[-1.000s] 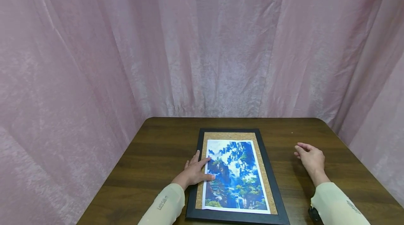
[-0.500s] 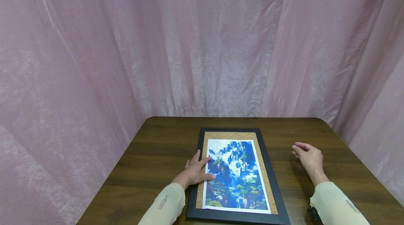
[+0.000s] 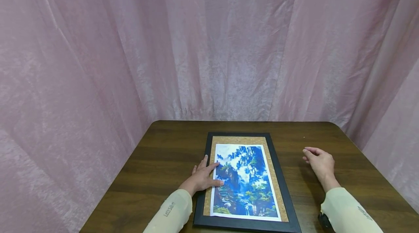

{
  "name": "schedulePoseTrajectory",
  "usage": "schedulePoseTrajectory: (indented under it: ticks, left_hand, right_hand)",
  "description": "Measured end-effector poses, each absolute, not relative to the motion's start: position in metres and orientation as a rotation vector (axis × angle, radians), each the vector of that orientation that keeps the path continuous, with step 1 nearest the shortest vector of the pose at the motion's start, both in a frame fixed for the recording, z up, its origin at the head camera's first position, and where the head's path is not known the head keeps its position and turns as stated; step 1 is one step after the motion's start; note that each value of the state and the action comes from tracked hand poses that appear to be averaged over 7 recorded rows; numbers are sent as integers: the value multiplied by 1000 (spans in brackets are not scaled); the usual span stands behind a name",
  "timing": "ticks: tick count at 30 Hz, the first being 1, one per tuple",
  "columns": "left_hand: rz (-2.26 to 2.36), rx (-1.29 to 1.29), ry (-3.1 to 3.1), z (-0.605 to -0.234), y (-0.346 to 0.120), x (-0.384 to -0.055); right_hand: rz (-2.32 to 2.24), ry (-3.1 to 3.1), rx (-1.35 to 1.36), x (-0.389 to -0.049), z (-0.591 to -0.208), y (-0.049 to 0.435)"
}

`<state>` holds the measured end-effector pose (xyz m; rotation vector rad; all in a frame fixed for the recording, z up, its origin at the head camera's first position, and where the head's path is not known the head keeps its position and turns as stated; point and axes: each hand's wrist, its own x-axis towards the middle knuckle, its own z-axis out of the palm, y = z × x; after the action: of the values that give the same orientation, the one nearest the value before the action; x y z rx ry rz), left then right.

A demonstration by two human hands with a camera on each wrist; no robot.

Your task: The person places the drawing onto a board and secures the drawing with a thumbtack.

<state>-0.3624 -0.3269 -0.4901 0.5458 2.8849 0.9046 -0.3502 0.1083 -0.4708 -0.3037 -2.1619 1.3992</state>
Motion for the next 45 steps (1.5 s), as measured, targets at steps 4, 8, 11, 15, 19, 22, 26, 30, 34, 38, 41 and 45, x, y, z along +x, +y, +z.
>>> schedulePoseTrajectory:
  ticks: [4,8,11,15,19,22,26,30,34,38,41,45]
  left_hand:
    - [904,548,2884,-490,-327,-362]
    - [906,554,2883,-489,-327,-362]
    - [909,552,2879,-489,-327,-362]
    - [916,548,2875,-489,-327,-361]
    - [918,545,2875,-489,-327,-362]
    - [917,544,2876,-488,-327,-363]
    - [919,545,2876,-488,-327,-362]
    - [921,552,2874,-488,-326,-361]
    - [924,561,2866,-488,-327,-361]
    - [932,554,2862,-488,-327,-362]
    - [929,541,2866,-488,-326,-363]
    - [913,554,2870,-488,-326,-363]
  right_hand:
    - [1403,-2166,-296,-351,-470,108]
    - [1405,-2168,-276,-352,-470,108]
    - [1405,-2169,-257,-353,-471,109]
    - [1399,-2175,-255,-354,-471,109]
    - [1432,-2173,-267,-354,-470,108]
    - [1472,-2156,-260,-355,-469,106]
    - [1464,-2169,-257,-358,-467,103]
    - [1464,-2188,-252,-361,-466,101]
    - [1474,-2199,-251,-365,-464,97]
    - [1474,-2198,-241,-368,-461,91]
    - [1459,-2211,-224,-370,-459,86]
    - [1435,-2259,-192,-372,-456,79]
